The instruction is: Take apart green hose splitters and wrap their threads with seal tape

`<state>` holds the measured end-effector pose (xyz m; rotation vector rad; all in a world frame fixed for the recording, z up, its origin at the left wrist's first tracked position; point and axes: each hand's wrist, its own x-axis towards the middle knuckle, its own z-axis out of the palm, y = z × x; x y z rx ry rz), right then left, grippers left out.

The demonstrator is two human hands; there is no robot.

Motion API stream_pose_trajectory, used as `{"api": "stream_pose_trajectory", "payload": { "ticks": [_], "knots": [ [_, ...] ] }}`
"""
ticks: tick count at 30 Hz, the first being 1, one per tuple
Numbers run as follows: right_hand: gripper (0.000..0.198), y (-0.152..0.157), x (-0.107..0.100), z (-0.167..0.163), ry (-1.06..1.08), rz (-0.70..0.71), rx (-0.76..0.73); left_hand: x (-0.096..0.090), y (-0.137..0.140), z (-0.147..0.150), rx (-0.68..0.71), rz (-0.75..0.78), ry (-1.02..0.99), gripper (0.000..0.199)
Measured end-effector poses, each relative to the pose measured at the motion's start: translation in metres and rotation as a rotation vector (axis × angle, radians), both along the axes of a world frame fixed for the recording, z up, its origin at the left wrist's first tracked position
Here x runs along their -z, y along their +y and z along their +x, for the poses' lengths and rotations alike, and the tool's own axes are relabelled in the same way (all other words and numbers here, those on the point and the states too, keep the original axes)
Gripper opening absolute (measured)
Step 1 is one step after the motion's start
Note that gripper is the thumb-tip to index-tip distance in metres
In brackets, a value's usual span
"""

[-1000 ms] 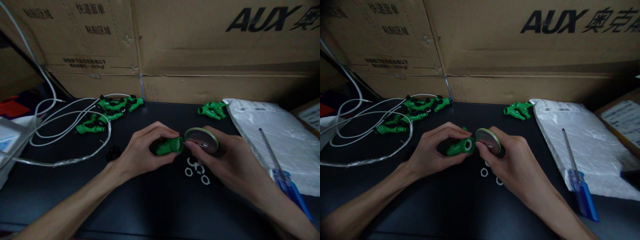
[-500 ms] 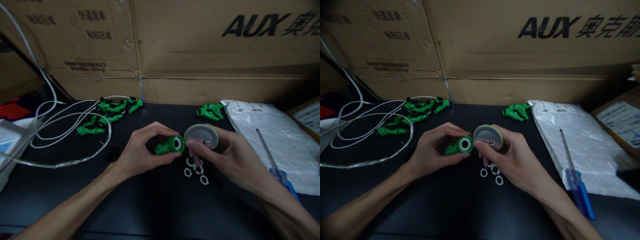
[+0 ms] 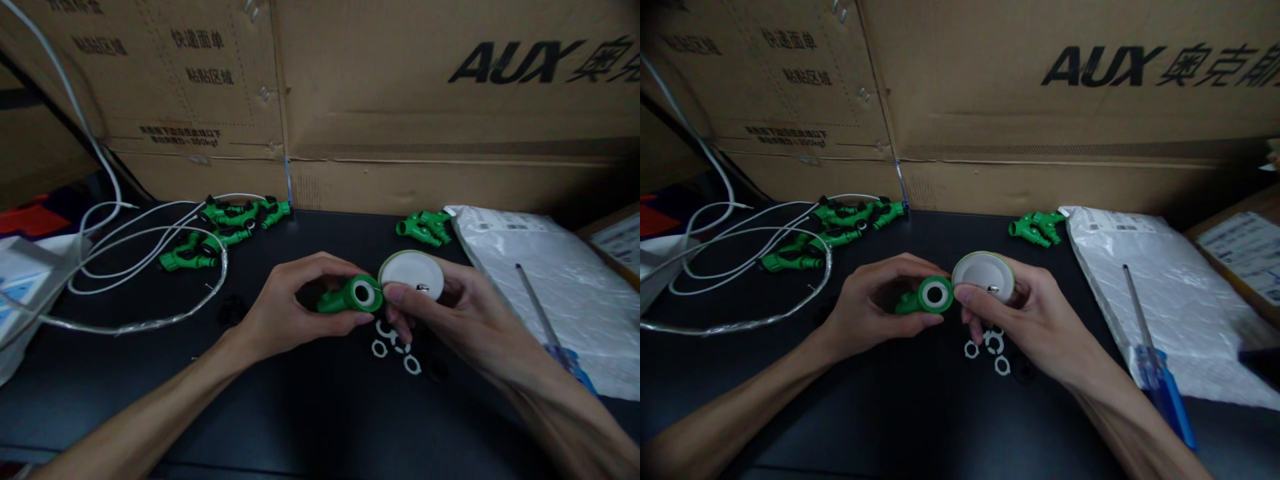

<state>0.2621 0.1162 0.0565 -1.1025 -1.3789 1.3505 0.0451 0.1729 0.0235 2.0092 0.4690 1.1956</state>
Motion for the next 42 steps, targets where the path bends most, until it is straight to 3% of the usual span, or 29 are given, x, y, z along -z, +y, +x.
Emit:
{"api": "stream_pose_trajectory", "payload": {
  "ticks": [7,12,14,19,23,26,31,37,42],
  "knots": [
    [0.033,0.003,0.003,-0.001,0.13,-0.084,0.232,-0.002,0.003,-0.003,-0.058,0.05,0.03,0.039],
    [0.046,0.002,0.006,-0.005,0.24,-0.205,0.179,0.001,0.005,-0.002,-0.055,-0.034,0.005,0.032],
    [0.04,0.002,0.009,-0.007,0.288,-0.219,0.173,0.001,0.005,-0.002,-0.038,-0.059,-0.024,0.031],
    [0.02,0.0,0.012,-0.013,0.454,-0.307,-0.032,0.002,0.004,0.0,-0.02,-0.056,-0.055,0.029],
    [0.019,0.002,0.015,-0.013,0.408,-0.219,0.069,0.003,0.003,-0.001,-0.119,-0.029,-0.008,0.033],
    [0.02,0.005,0.017,-0.012,0.325,-0.121,0.166,0.002,0.003,-0.001,-0.188,0.067,0.087,0.024],
    [0.025,0.006,0.02,-0.011,0.233,-0.064,0.159,0.0,0.002,-0.001,-0.254,0.183,0.183,0.018],
    [0.035,0.007,0.02,-0.01,-0.052,0.071,0.198,0.005,0.006,0.001,-0.261,0.064,0.153,0.012],
    [0.029,0.007,0.019,-0.008,-0.088,0.122,0.178,0.009,0.01,0.0,-0.258,-0.036,0.123,0.013]
  ]
}}
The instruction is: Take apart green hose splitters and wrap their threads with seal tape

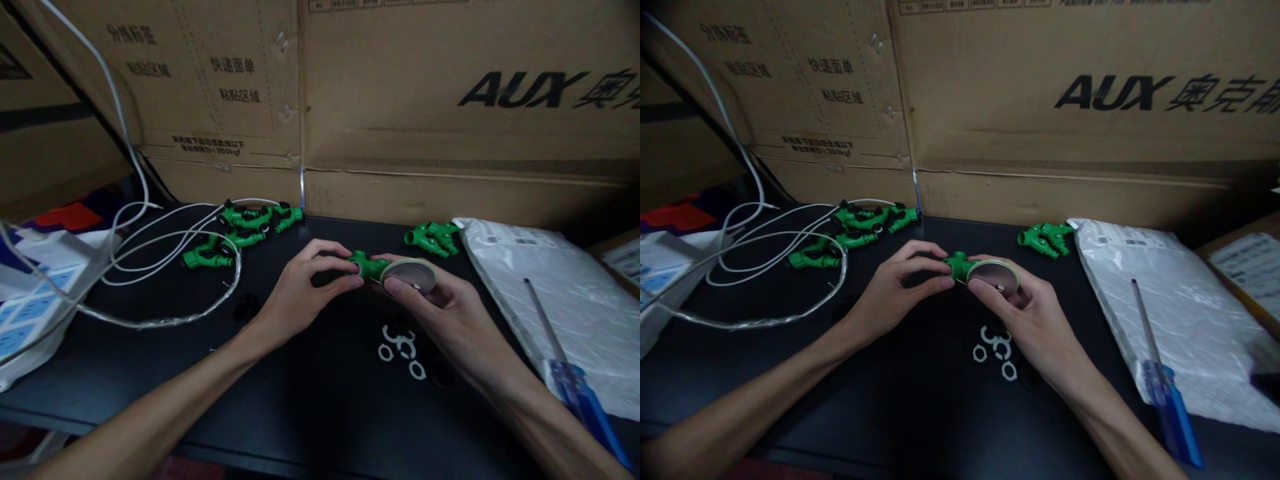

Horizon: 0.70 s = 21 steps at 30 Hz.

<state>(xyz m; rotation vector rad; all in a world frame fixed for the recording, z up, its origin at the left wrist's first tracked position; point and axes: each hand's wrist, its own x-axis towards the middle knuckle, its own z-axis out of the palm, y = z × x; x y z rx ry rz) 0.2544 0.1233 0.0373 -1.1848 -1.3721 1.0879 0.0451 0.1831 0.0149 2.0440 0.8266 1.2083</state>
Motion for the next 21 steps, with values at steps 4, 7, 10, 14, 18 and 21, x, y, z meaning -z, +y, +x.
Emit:
{"api": "stream_pose_trajectory", "payload": {
  "ticks": [4,7,10,14,18,21],
  "knots": [
    [0.029,-0.001,-0.0001,0.0024,-0.025,0.001,0.003,0.0014,0.0009,0.0001,0.012,-0.059,-0.038,0.012],
    [0.029,0.0,0.0011,0.0034,-0.011,-0.004,-0.006,0.0015,0.0008,0.0007,0.028,-0.09,-0.07,0.011],
    [0.029,0.002,0.003,0.0035,0.0,-0.002,-0.02,0.0003,-0.0004,0.0012,0.042,-0.115,-0.095,0.01],
    [0.028,0.0025,0.005,0.0044,0.008,0.0,-0.016,-0.0016,-0.0028,0.0018,0.069,-0.161,-0.126,0.008],
    [0.028,0.0017,0.0039,0.0067,0.033,-0.027,0.006,-0.0008,-0.0017,0.0019,0.068,-0.184,-0.154,0.009],
    [0.027,0.0035,0.0008,0.009,0.084,-0.053,0.069,-0.002,-0.0005,0.0009,0.068,-0.226,-0.207,0.008]
  ]
}}
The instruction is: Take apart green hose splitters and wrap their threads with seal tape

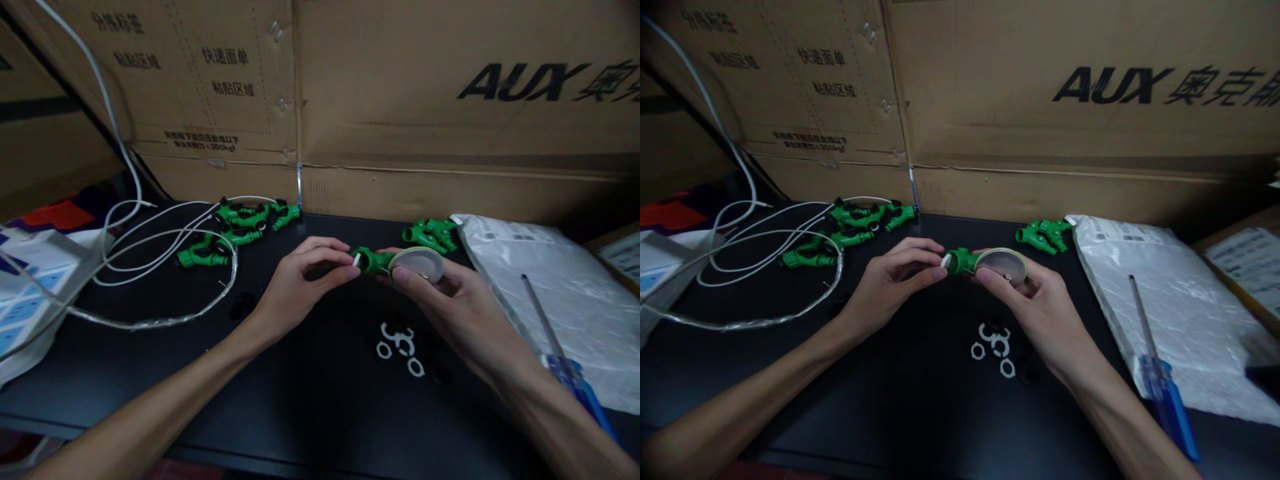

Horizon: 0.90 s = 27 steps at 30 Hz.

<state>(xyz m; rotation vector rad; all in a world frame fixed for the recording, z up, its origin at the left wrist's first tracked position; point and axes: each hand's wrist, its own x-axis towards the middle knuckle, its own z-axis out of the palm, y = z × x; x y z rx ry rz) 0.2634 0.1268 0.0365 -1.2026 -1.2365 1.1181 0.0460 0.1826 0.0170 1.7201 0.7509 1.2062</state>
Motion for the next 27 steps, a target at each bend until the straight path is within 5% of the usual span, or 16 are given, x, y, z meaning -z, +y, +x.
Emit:
{"api": "stream_pose_trajectory", "payload": {
  "ticks": [6,11,14,20,25,27],
  "knots": [
    [0.019,0.007,-0.006,0.006,0.208,0.006,0.168,-0.006,-0.009,0.001,0.119,-0.055,0.192,0.01],
    [0.018,0.009,-0.005,0.008,0.264,-0.008,0.159,-0.002,-0.019,0.007,0.314,-0.1,0.363,0.022],
    [0.015,0.01,-0.004,0.007,0.279,0.006,0.134,-0.004,-0.016,0.006,0.217,-0.097,0.309,0.031],
    [0.001,0.008,-0.008,0.004,0.427,-0.037,0.045,-0.013,0.003,-0.002,-0.213,-0.118,-0.011,0.032],
    [0.01,0.003,-0.006,0.001,0.412,-0.162,-0.132,-0.012,-0.005,-0.001,0.008,0.05,0.182,0.055],
    [0.014,0.001,-0.005,0.001,0.385,-0.215,-0.21,-0.009,-0.008,0.0,0.071,0.106,0.276,0.048]
  ]
}}
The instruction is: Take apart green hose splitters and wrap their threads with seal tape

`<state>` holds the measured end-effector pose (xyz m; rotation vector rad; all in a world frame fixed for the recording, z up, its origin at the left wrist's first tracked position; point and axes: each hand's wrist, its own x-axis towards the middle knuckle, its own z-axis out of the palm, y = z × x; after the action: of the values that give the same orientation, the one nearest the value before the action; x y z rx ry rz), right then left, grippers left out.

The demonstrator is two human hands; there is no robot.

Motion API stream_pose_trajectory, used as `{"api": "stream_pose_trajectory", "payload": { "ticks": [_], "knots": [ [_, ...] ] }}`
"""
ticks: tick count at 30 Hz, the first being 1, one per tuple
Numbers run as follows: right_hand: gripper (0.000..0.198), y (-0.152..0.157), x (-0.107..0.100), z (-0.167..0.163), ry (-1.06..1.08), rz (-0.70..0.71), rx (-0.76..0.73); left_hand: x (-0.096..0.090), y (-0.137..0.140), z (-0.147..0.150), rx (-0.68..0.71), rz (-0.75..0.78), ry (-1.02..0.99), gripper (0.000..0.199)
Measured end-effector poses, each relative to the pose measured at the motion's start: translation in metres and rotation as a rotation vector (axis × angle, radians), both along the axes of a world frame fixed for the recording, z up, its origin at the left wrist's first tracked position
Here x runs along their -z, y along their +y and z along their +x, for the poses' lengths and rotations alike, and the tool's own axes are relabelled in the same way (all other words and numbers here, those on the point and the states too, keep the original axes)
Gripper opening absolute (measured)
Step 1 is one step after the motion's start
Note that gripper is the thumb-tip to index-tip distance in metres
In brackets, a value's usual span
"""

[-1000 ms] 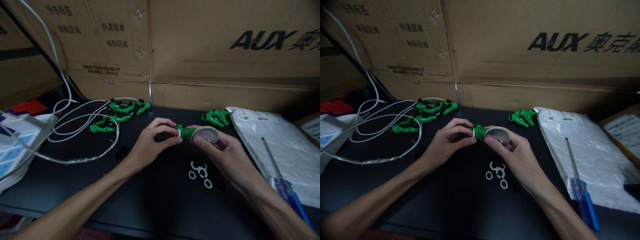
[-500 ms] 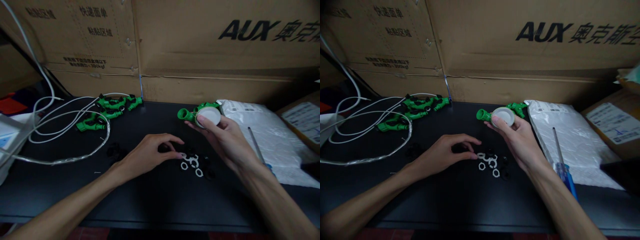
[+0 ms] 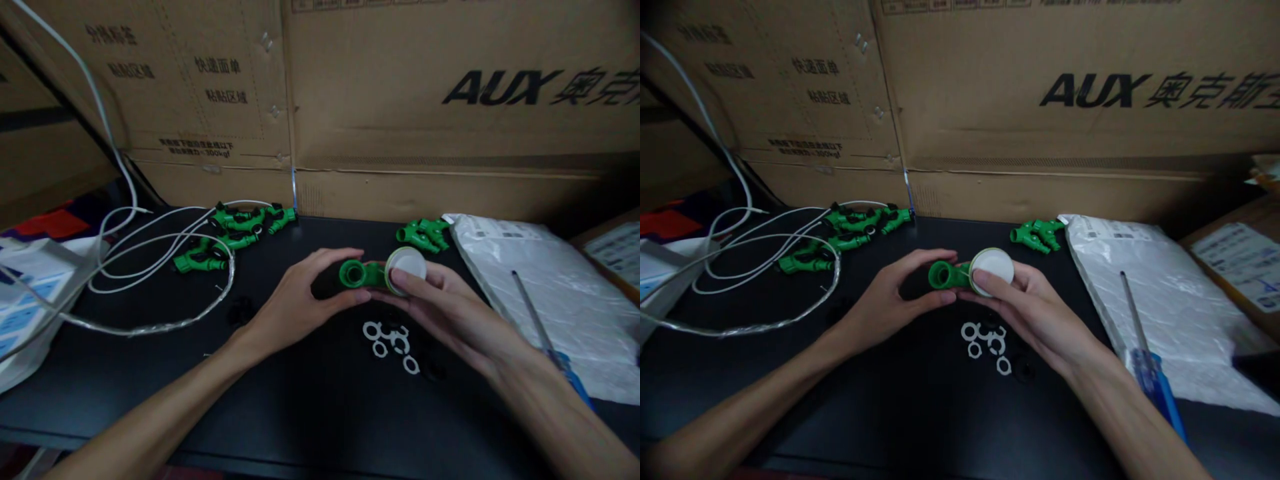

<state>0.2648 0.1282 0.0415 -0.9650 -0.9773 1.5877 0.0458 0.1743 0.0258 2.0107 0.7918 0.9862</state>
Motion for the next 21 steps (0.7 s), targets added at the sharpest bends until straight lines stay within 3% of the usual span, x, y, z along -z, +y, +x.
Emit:
{"api": "stream_pose_trajectory", "payload": {
  "ticks": [4,11,14,18,21],
  "knots": [
    [0.014,-0.0002,-0.0004,0.0033,0.002,-0.039,-0.06,0.0048,0.001,-0.0014,-0.015,0.004,0.075,0.034],
    [0.017,-0.0009,-0.0017,0.0031,0.005,-0.063,-0.083,0.004,0.0049,-0.0054,0.042,-0.012,0.089,0.043],
    [0.021,-0.0031,-0.0028,0.0012,-0.032,-0.061,-0.043,0.0044,0.005,-0.0036,-0.003,-0.137,0.053,0.038],
    [0.026,-0.0025,-0.0034,0.0017,-0.166,-0.056,0.14,0.0044,0.0065,-0.001,-0.114,-0.448,-0.097,0.044],
    [0.028,-0.0007,-0.004,0.0005,-0.19,-0.086,0.126,0.0013,0.0069,-0.0005,-0.143,-0.483,-0.135,0.041]
  ]
}}
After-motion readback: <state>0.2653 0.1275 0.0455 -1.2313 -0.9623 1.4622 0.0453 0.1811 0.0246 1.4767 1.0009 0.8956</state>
